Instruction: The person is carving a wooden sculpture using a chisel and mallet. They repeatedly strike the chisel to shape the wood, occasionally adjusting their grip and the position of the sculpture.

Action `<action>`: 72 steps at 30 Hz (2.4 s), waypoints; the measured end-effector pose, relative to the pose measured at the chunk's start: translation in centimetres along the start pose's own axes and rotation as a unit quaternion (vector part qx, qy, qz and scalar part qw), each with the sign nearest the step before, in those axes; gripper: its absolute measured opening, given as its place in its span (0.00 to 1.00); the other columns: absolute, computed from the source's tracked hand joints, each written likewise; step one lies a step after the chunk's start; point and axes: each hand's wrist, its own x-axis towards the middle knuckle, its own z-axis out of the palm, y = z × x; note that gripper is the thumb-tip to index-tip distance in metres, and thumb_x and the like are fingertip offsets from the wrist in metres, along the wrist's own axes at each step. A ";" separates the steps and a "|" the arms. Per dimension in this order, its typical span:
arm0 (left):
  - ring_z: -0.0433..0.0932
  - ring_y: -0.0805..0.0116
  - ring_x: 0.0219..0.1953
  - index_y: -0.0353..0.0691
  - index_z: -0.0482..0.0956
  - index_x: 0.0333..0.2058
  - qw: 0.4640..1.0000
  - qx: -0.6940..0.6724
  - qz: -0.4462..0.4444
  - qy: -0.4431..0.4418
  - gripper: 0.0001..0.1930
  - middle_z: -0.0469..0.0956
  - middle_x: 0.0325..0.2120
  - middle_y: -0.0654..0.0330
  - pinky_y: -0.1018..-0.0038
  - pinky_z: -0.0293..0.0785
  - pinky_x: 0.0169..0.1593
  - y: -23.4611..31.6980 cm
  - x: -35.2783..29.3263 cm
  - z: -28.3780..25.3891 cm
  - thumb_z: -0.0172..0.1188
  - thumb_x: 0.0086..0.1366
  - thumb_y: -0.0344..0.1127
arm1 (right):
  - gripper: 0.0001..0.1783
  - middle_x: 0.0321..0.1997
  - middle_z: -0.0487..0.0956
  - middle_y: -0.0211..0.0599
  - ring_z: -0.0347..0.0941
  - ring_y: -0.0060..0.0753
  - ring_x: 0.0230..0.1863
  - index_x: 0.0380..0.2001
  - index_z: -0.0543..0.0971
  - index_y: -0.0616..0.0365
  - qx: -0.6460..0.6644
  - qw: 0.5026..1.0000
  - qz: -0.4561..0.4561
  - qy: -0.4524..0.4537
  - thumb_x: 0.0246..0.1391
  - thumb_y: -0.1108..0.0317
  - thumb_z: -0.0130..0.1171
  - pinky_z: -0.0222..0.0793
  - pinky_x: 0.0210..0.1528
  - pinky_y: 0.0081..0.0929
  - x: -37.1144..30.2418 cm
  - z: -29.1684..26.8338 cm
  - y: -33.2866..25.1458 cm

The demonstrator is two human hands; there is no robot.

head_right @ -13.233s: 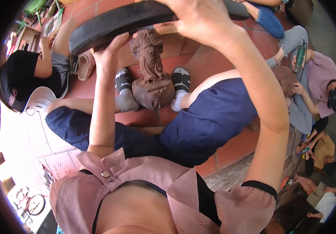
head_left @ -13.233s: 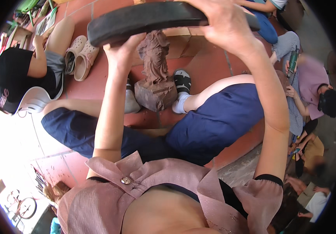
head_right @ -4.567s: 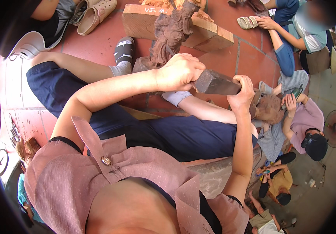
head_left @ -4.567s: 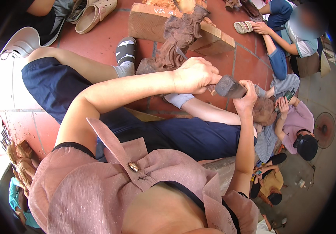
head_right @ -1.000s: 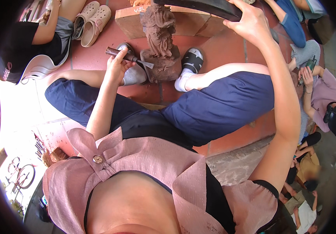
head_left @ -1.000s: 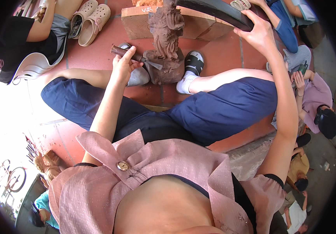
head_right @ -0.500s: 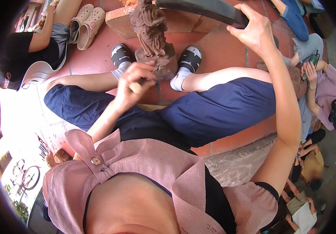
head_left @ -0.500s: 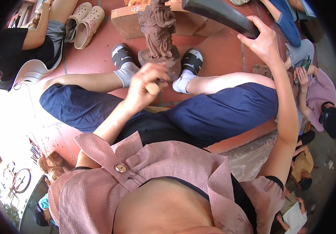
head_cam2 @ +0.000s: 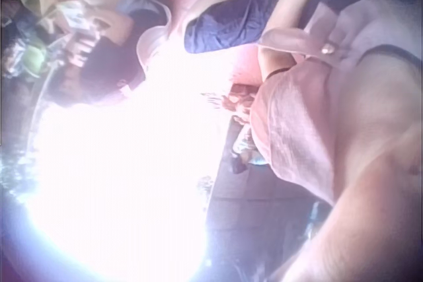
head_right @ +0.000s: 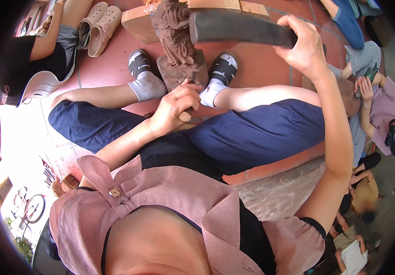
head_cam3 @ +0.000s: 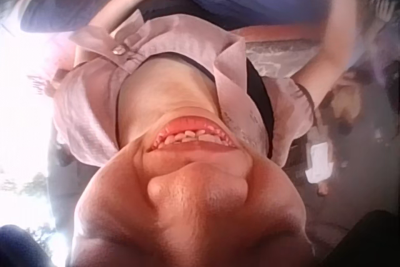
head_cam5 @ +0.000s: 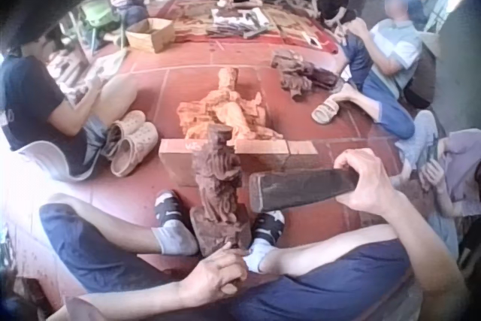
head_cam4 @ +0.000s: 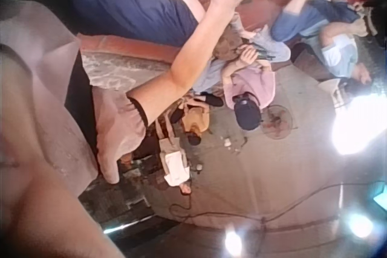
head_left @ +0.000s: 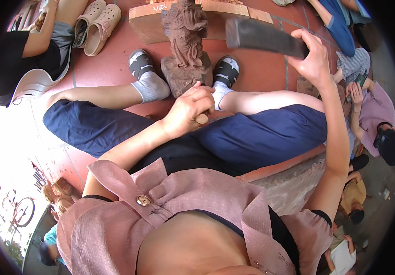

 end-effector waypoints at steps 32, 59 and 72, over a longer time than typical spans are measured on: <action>0.75 0.54 0.40 0.42 0.72 0.29 0.993 0.086 -0.058 0.050 0.13 0.72 0.30 0.58 0.52 0.71 0.51 -0.8 3.1 3.6 0.67 0.43 0.30 | 0.17 0.27 0.70 0.36 0.68 0.42 0.34 0.28 0.73 0.57 -0.004 0.981 -0.141 -0.132 0.27 0.82 0.59 0.62 0.45 0.36 -2.5 3.0 -1.1; 0.72 0.56 0.49 0.43 0.76 0.37 0.998 0.053 0.011 -0.012 0.18 0.72 0.35 0.59 0.52 0.60 0.63 0.8 2.4 4.8 0.65 0.44 0.30 | 0.17 0.30 0.71 0.32 0.69 0.38 0.39 0.28 0.76 0.56 0.012 0.983 -0.153 -0.097 0.29 0.82 0.59 0.61 0.50 0.37 -2.7 3.0 -2.3; 0.75 0.54 0.43 0.42 0.73 0.28 0.994 0.093 -0.061 0.017 0.11 0.72 0.31 0.59 0.51 0.66 0.58 -0.6 2.3 4.0 0.64 0.45 0.29 | 0.14 0.29 0.71 0.33 0.70 0.38 0.36 0.27 0.74 0.56 0.058 0.981 -0.157 -0.098 0.31 0.79 0.61 0.62 0.47 0.34 -2.7 3.0 -2.5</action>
